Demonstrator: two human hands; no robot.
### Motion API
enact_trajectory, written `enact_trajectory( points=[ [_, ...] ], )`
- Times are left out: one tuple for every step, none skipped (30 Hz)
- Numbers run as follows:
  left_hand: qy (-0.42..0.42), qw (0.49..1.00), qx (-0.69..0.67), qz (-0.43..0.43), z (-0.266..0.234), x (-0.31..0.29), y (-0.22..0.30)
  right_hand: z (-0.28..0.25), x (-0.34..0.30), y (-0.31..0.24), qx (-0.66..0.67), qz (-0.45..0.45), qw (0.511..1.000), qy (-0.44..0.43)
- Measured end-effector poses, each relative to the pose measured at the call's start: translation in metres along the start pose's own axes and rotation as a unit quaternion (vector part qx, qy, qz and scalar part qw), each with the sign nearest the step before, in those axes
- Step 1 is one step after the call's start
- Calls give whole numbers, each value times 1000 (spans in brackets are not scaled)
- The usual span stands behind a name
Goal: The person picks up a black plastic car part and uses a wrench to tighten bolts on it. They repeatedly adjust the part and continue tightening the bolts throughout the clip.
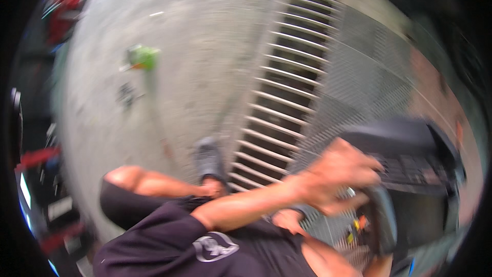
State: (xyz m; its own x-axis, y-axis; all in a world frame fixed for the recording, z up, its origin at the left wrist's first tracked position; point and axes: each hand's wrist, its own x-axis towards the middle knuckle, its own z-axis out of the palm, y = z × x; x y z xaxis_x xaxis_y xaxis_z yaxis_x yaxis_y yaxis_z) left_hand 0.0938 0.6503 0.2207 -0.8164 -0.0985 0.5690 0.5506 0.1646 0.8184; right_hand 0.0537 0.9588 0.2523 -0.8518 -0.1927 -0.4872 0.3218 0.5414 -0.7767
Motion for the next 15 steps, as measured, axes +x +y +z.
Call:
enact_trajectory(
  points=[
    [-17,999,-32,-2,0,-1,-1,4,3,3,4,-1,1000,6],
    [12,998,-50,32,5,-5,-7,16,11,6,11,2,1000,-3],
    [9,999,-35,29,4,-10,-8,34,26,5,18,4,999,-29],
    [7,999,-37,22,6,-11,-9,47,31,5,23,1,999,-37],
    [21,998,-44,38,11,-10,-13,52,34,1,19,-5,999,-33],
    [43,996,-53,50,19,-12,-17,56,40,-6,9,-11,999,-31],
    [48,996,-52,51,19,-12,-17,61,45,-9,3,-15,999,-39],
    [49,996,-53,52,18,-13,-18,66,51,-12,-1,-22,999,-45],
    [50,996,-54,49,17,-12,-17,71,56,-15,-3,-24,998,-51],
    [47,996,-53,45,15,-12,-17,73,60,-19,-2,-27,998,-58],
    [43,997,-54,41,13,-11,-18,79,65,-22,-2,-31,998,-63],
    [41,997,-55,37,10,-11,-17,82,68,-24,-2,-31,997,-70],
    [39,998,-48,30,7,-11,-15,85,71,-26,-3,-31,997,-77],
    [44,997,-51,28,6,-11,-15,89,74,-28,-4,-33,996,-79],
    [49,997,-55,25,5,-12,-16,90,75,-29,-3,-33,996,-83]
  ],
)
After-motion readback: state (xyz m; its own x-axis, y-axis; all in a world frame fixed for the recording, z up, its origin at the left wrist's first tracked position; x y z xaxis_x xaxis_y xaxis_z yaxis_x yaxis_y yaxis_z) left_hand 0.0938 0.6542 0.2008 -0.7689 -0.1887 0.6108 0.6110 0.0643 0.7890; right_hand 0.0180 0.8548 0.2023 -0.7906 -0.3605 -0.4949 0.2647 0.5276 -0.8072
